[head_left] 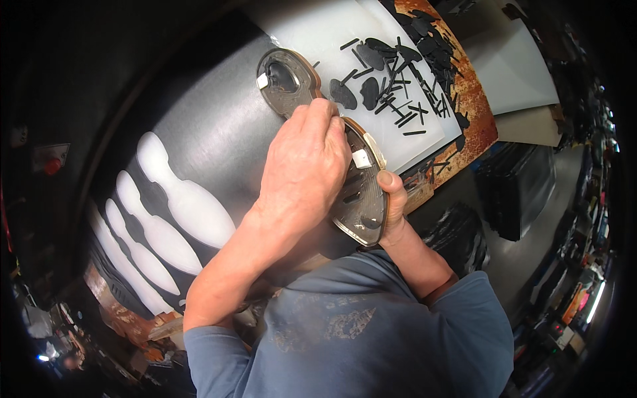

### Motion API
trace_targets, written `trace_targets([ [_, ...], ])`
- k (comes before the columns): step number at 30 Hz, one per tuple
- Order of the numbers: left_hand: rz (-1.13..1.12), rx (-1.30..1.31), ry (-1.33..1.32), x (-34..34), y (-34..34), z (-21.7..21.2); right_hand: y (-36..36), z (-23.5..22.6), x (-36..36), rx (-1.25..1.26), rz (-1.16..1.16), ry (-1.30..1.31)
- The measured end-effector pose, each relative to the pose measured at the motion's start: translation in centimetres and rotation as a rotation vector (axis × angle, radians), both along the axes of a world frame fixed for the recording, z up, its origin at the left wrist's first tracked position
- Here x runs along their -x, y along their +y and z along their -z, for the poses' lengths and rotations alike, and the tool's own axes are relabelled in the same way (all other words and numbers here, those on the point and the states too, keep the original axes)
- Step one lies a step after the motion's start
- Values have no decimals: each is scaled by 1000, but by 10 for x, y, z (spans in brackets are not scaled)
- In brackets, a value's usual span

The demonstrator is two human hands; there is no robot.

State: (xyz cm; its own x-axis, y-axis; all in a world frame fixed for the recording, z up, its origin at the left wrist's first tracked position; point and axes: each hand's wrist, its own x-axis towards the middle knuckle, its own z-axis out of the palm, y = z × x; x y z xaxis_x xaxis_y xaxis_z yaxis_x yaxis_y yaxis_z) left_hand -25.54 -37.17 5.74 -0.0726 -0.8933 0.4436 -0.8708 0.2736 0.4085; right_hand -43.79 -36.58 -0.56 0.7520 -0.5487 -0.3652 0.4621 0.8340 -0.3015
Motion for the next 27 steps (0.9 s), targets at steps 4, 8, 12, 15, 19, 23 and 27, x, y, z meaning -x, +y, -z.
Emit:
trace_targets([
  [4, -75, -195, 263, -3, 3, 1, 1, 7, 0, 0, -24, -47],
  [8, 28, -73, 80, -9, 9, -6, 2, 5, 1, 22, -54, -5],
  [12, 37, -47, 104, -16, 15, -15, 2, -3, -1, 13, -13, -49],
  [15, 17, -126, 228, -20, 22, -23, -3, -8, -7, -92, 31, -141],
  [19, -78, -114, 323, -22, 10, -31, -7, -12, -10, 4, -1, -111],
  [23, -149, -49, 538, -12, -35, -37, -5, -12, -10, 27, 0, -127],
  [27, 102, -36, 516, 4, -59, -36, -3, -13, -12, -70, 19, -196],
])
